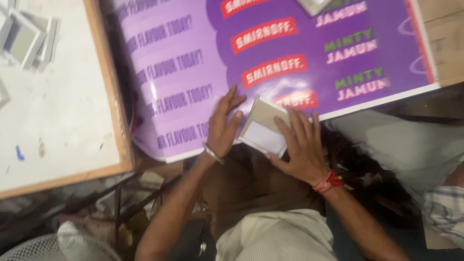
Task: The person assembles small rectangular frames by hand on a purple branded table. They repeatedly pick up frame parts, align them, and press them together, then place the assembled frames on the table.
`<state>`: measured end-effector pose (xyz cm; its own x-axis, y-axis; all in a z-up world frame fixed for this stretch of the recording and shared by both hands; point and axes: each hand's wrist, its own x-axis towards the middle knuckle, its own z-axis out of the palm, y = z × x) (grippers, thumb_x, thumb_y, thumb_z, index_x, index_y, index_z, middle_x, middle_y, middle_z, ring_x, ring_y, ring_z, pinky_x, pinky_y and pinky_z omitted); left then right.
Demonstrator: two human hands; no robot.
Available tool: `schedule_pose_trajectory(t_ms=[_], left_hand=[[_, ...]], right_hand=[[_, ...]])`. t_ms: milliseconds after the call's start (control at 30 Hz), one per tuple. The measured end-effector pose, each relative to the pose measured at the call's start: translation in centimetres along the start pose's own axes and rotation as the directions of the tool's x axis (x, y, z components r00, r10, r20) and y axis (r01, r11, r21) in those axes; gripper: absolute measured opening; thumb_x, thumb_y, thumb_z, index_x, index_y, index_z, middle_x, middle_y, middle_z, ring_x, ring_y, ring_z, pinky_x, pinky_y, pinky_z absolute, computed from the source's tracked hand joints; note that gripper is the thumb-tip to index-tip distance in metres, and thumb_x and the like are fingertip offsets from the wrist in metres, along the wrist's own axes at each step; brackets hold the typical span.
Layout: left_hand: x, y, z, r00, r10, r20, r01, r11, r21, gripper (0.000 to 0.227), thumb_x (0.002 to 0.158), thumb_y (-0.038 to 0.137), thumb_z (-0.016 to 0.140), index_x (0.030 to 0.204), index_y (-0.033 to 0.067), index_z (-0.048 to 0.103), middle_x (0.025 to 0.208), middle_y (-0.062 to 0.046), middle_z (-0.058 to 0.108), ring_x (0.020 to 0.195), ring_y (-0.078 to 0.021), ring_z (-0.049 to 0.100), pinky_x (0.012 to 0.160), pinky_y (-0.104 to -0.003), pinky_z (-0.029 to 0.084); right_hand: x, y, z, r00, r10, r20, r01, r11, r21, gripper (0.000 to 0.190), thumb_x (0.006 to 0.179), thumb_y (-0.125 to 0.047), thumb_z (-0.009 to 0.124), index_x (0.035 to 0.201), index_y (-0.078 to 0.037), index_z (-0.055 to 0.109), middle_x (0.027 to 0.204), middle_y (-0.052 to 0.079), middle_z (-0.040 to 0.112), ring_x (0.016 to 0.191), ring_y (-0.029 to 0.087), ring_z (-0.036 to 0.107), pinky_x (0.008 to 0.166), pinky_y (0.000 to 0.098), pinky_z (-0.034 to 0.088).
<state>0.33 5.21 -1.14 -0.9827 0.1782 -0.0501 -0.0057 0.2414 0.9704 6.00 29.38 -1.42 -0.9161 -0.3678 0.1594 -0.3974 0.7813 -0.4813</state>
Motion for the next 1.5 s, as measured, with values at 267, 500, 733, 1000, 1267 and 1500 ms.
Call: schedule_pose_trajectory(t_ms=[267,500,733,1000,1267,1500], left_hand=[[-0.9,0.3,1.8,0.991,-0.016,0.13,0.051,0.961,-0.271,0.091,0.107,0.061,0.037,0.168,0.0052,-0.001,0.167,-0.033,0.031,0.161,-0.0379,0.023,0.129,-0.045,0.017],[-1.0,-0.3,2.3,0.99,-0.095,0.108,0.128,0.925,-0.359,0.098,0.101,0.068,0.035,0.166,0.0063,-0.004,0.164,-0.032,0.032,0.157,-0.0388,0.027,0.125,-0.047,0.026],[-1.4,0.2,3.4,0.995,0.025,0.096,-0.003,0.977,-0.215,0.085,0.11,0.045,0.045,0.167,0.0061,-0.004,0.17,-0.034,0.022,0.163,-0.0388,0.016,0.13,-0.046,0.018],[-1.5,1.3,3.2,0.994,0.026,-0.106,-0.037,0.994,-0.105,0.07,0.107,0.02,0.06,0.163,0.0039,0.022,0.15,-0.03,0.061,0.157,-0.0357,0.037,0.128,-0.045,0.029],[-4.4,3.8,3.9,0.973,0.011,-0.23,-0.052,0.983,-0.176,0.078,0.094,-0.001,0.073,0.158,0.0035,0.029,0.142,-0.022,0.063,0.122,-0.0259,0.071,0.105,-0.038,0.06],[-5.5,4.0,4.6,0.96,0.098,-0.263,-0.121,0.99,-0.075,0.072,0.095,-0.007,0.074,0.156,0.0042,0.038,0.13,-0.019,0.071,0.127,-0.0273,0.071,0.111,-0.037,0.06]], right_hand=[[1.1,-0.2,-0.7,0.985,-0.141,0.1,0.139,0.99,0.02,0.103,0.071,-0.059,0.079,0.143,0.005,0.043,0.155,0.033,0.03,0.148,0.048,0.024,0.119,0.07,0.009],[1.1,0.4,0.3,0.984,-0.16,0.074,0.157,0.987,0.044,0.101,0.066,-0.056,0.081,0.14,0.003,0.046,0.156,0.03,0.033,0.149,0.046,0.027,0.123,0.0673,0.011],[1.2,0.7,1.1,0.984,-0.175,0.016,0.174,0.982,0.072,0.101,0.065,-0.053,0.084,0.141,0.001,0.045,0.153,0.029,0.034,0.148,0.046,0.027,0.123,0.0676,0.012],[0.3,2.2,2.4,0.98,-0.193,-0.039,0.197,0.969,0.153,0.099,0.06,-0.049,0.088,0.138,-0.004,0.046,0.154,0.027,0.034,0.147,0.046,0.03,0.122,0.0663,0.019],[-2.2,5.7,6.6,0.911,-0.338,-0.238,0.371,0.922,0.109,0.076,0.073,-0.033,0.095,0.131,-0.019,0.048,0.151,0.02,0.038,0.147,0.042,0.035,0.123,0.0648,0.028],[-3.1,6.8,9.1,0.864,-0.384,-0.326,0.417,0.908,0.034,0.068,0.078,-0.03,0.097,0.126,-0.025,0.049,0.149,0.016,0.036,0.148,0.039,0.032,0.125,0.0643,0.024]])
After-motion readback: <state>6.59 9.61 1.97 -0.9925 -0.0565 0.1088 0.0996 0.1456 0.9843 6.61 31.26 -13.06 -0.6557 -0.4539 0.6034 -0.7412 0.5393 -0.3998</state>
